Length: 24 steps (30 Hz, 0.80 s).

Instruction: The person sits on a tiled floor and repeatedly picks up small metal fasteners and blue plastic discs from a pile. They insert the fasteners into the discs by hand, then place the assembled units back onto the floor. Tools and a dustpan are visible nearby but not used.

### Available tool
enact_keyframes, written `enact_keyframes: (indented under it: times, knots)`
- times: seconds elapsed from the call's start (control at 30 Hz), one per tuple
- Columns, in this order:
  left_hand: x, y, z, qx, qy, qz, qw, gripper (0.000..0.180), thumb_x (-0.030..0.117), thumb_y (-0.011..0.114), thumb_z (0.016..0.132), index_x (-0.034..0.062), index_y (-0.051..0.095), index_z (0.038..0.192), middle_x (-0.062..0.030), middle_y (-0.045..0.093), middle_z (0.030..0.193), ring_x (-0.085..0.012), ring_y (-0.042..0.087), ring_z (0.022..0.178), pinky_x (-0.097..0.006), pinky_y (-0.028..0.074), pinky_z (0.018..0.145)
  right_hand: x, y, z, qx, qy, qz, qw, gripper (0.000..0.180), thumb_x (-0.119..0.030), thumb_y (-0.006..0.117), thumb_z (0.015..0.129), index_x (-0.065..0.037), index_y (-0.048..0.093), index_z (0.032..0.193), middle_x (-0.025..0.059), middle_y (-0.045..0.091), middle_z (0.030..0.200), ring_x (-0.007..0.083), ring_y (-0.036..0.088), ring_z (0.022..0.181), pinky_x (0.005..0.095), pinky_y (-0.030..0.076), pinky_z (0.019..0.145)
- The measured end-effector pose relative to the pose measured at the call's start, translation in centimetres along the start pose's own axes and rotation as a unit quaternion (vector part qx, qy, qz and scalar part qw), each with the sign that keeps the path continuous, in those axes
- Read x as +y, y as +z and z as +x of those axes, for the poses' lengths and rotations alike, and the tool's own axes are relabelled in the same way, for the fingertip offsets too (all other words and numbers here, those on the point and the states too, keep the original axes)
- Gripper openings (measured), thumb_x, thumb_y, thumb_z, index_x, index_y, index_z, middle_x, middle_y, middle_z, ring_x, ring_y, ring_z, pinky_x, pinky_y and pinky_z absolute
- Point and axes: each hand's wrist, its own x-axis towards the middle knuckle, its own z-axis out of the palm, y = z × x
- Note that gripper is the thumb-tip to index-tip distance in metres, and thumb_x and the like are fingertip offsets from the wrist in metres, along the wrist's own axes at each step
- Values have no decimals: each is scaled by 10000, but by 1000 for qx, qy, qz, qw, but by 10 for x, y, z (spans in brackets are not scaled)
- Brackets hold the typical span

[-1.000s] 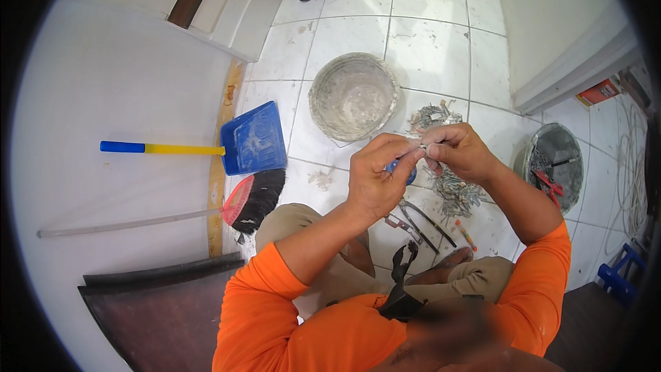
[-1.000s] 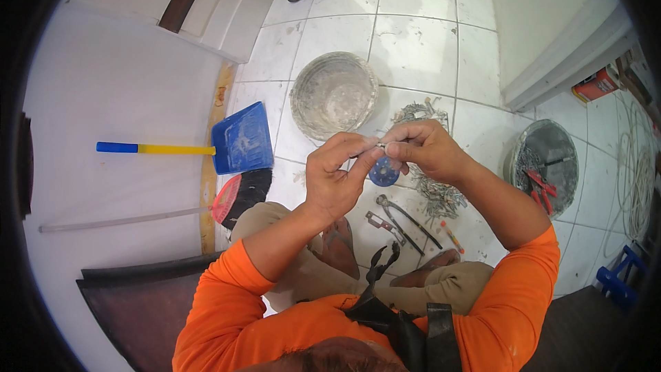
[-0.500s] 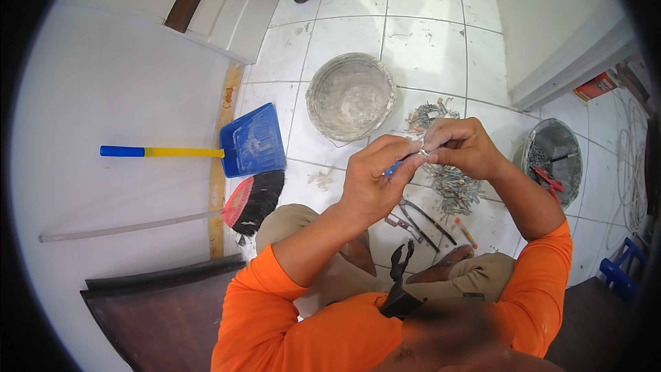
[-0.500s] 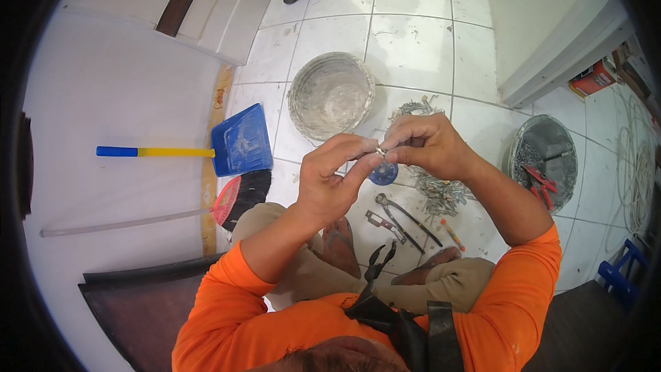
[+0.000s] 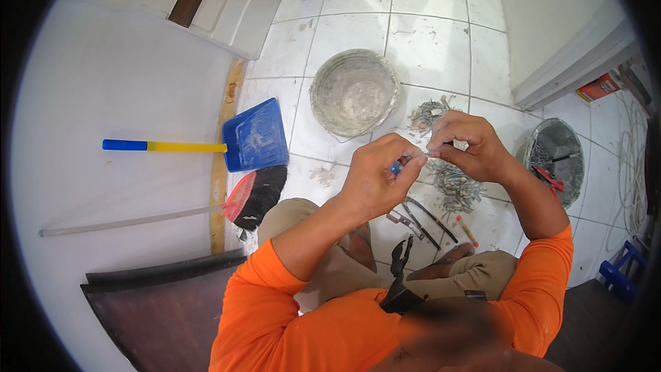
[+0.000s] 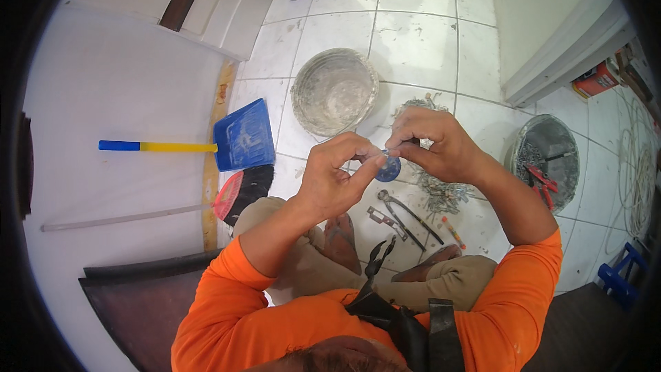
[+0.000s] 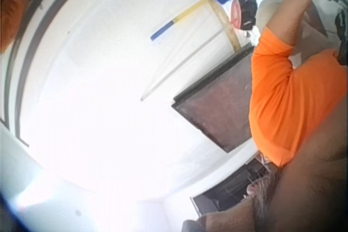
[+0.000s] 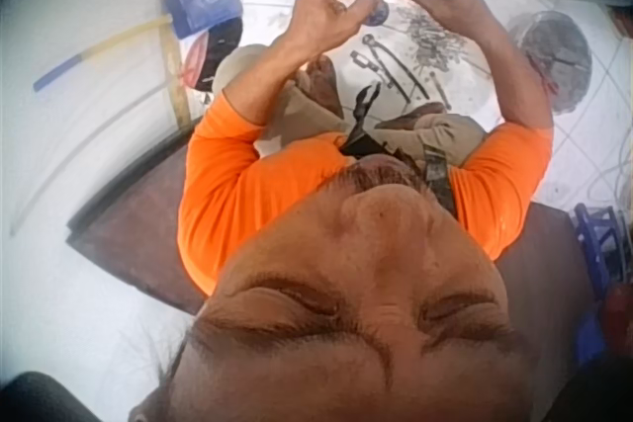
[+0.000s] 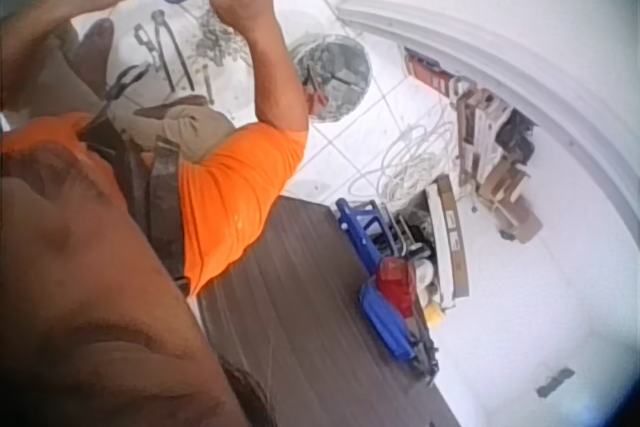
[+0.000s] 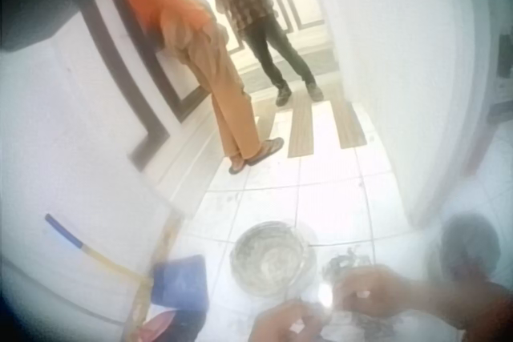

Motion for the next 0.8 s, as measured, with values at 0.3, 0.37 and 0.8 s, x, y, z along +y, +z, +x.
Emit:
enact_keyframes:
  times: [0.3, 0.37, 0.8]
  knots:
    - [2, 1, -1, 12, -18, 12, 1000, 44, 36, 743, 907, -3, 724, 904, -110, 707, 847, -200, 665, 750, -314, 510, 673, -2, 5, -3, 11, -29, -55, 998, 153, 55, 759, 851, -21, 728, 980, 106, 680, 928, 274, 664, 872, 364, 533, 760]
    - [5, -1, -2, 5, -26, 17, 1000, 48, 36, 738, 902, -3, 709, 900, -105, 688, 835, -199, 655, 744, -311, 504, 664, -3, 10, -7, 25, -28, -47, 998, 161, 64, 750, 851, -23, 724, 984, 110, 676, 922, 272, 666, 865, 360, 534, 747]
    - [-3, 2, 1, 18, 124, 11, 992, 132, -4, 720, 820, 13, 602, 877, -113, 577, 805, -277, 597, 674, -352, 490, 616, -6, 29, -8, 128, -20, -74, 989, 79, 25, 719, 908, 12, 706, 985, 118, 707, 923, 208, 685, 835, 323, 551, 764]
